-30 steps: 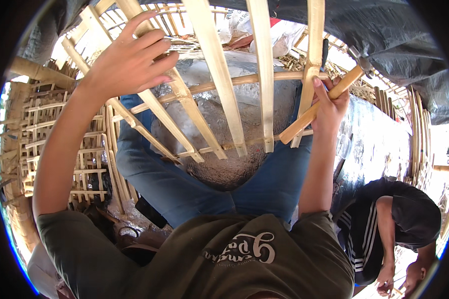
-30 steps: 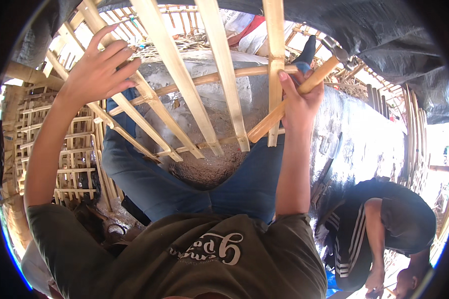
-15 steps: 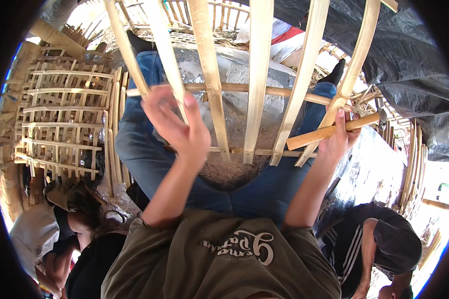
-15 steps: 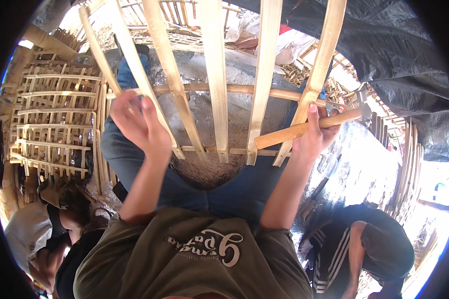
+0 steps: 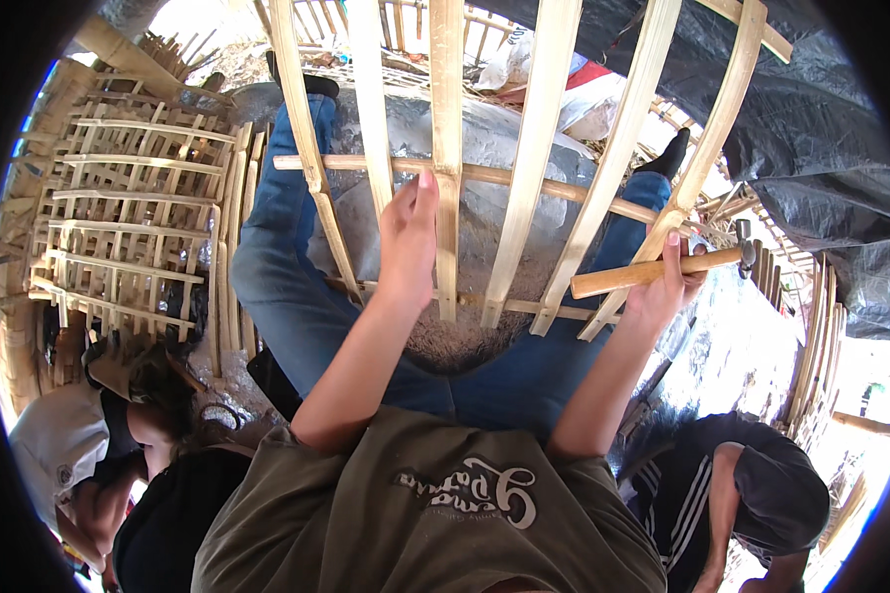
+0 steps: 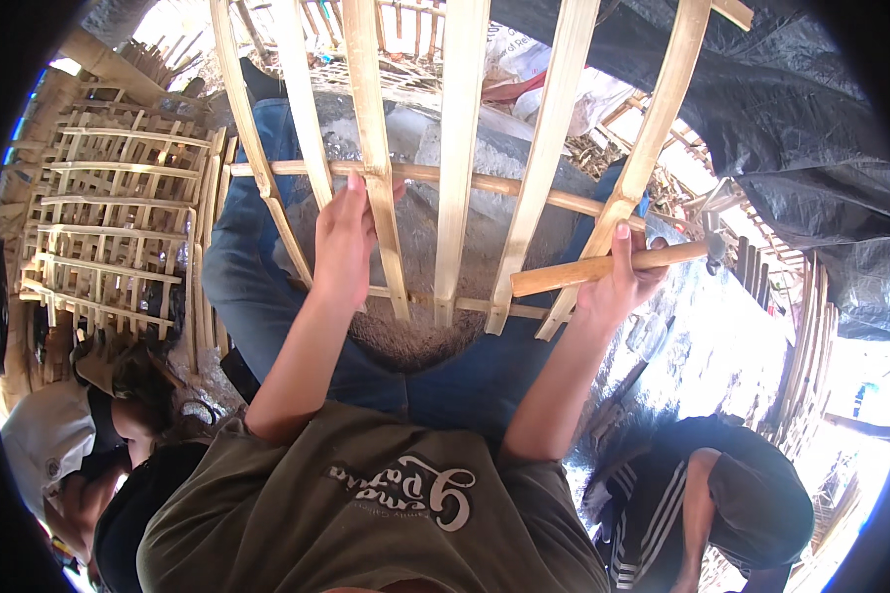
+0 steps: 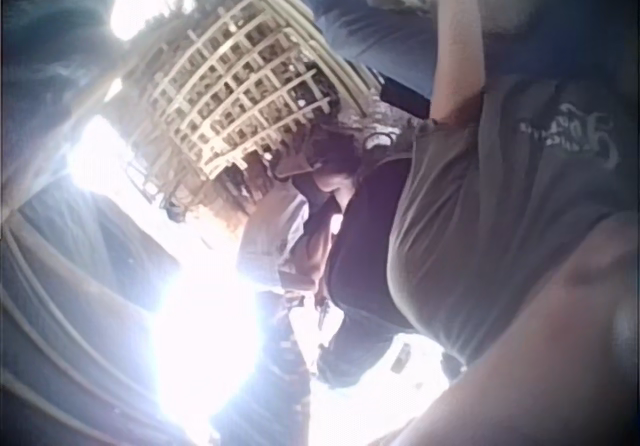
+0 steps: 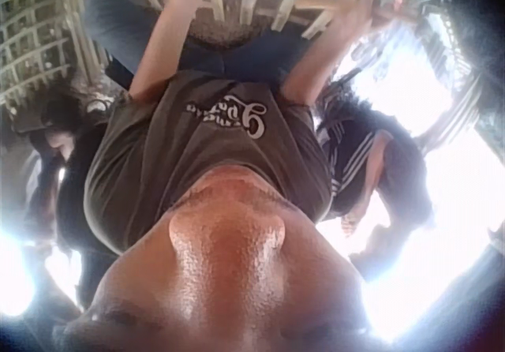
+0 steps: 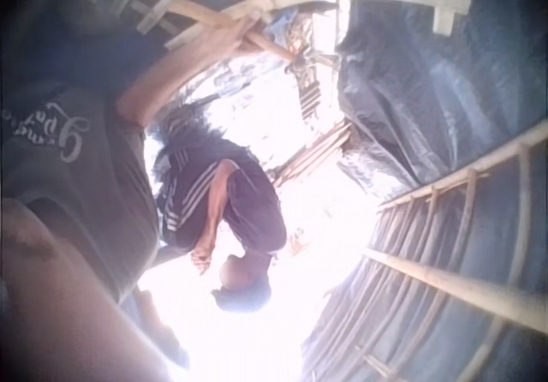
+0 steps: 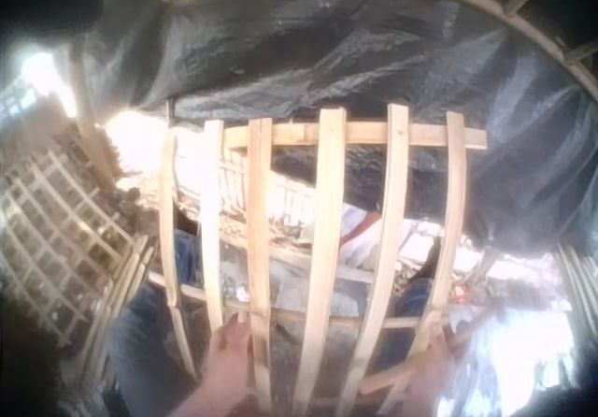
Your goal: The person sits on the ground and weaves thin bamboo strips into a rectangular frame, using a hammer to tap the strips into place. The person adjusts the strips and continues weaving the basket structure.
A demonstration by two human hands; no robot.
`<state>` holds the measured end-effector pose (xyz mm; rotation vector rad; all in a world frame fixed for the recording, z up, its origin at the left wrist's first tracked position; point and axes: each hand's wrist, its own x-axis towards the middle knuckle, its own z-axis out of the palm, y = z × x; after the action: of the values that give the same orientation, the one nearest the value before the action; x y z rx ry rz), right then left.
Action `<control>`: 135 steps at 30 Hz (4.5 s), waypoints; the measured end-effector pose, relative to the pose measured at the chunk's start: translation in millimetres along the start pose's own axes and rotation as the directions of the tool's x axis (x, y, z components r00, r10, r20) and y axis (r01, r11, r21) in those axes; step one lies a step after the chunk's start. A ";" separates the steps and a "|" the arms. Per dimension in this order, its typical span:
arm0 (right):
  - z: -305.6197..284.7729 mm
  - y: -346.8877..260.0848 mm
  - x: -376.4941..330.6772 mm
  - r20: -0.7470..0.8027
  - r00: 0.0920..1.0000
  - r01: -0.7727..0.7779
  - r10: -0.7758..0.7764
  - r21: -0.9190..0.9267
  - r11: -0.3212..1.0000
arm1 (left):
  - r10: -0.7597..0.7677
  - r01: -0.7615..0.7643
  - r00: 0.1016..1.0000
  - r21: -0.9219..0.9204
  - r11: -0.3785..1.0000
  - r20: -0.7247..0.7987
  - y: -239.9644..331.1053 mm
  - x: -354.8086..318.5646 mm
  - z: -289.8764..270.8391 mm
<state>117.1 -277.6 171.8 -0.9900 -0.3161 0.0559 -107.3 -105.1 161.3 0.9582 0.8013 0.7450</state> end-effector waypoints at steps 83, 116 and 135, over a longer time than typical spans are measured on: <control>-3.7 109.7 10.4 0.673 0.673 0.562 0.306 -0.735 0.379 | -0.673 -0.026 0.273 0.704 0.710 0.688 -20.1 406.8 47.8; -15.9 137.7 -4.3 0.657 0.600 0.580 0.457 -0.750 0.317 | -0.686 0.116 0.256 0.683 0.721 0.681 -70.1 426.1 73.9; -24.0 152.6 2.8 0.590 0.750 0.452 0.299 -0.787 0.420 | -0.423 -0.470 0.687 0.805 0.363 0.591 -84.4 413.1 65.9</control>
<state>141.4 -212.4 33.8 -2.0904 -1.1793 0.1598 170.8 178.4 5.1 2.1905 0.3861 -0.3018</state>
